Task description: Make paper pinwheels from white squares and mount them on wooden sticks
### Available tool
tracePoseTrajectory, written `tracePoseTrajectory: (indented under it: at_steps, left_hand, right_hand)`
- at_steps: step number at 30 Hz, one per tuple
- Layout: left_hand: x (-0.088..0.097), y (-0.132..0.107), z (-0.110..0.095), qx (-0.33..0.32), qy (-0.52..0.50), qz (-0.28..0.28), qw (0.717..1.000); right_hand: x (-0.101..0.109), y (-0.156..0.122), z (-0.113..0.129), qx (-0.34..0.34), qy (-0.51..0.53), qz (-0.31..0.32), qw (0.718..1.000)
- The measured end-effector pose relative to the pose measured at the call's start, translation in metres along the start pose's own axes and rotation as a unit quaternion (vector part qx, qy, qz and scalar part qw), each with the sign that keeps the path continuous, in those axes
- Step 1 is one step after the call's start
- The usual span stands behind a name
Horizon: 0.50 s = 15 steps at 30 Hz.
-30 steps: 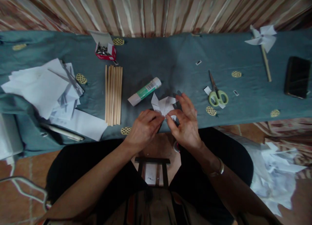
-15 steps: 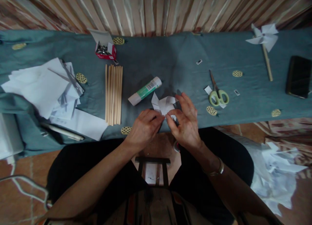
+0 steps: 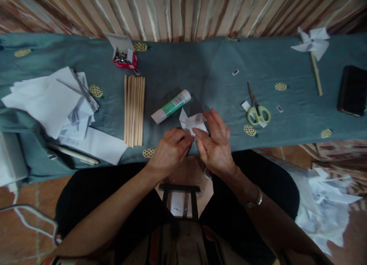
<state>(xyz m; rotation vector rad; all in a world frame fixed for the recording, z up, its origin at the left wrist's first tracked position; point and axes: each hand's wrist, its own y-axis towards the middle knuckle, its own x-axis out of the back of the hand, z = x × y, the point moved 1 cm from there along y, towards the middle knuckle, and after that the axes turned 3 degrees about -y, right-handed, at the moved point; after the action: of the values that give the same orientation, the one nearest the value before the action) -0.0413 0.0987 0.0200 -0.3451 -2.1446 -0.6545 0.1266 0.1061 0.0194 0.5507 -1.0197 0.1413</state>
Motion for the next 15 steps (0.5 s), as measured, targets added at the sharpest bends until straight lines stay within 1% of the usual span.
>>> tracePoseTrajectory:
  at_steps: [6, 12, 15]
  left_hand:
    - [0.001, 0.001, 0.000, -0.006, 0.001, 0.005, 1.000]
    - [0.003, 0.002, -0.002, -0.009, 0.037, 0.020, 0.999]
    - [0.003, 0.003, -0.002, -0.010, 0.042, 0.019, 0.999]
  right_hand:
    - [-0.007, -0.005, 0.004, 0.014, -0.016, -0.006, 1.000]
    - [-0.012, -0.007, 0.009, 0.006, -0.005, 0.017, 1.000]
    - [-0.011, -0.006, 0.007, 0.013, -0.005, 0.012, 1.000]
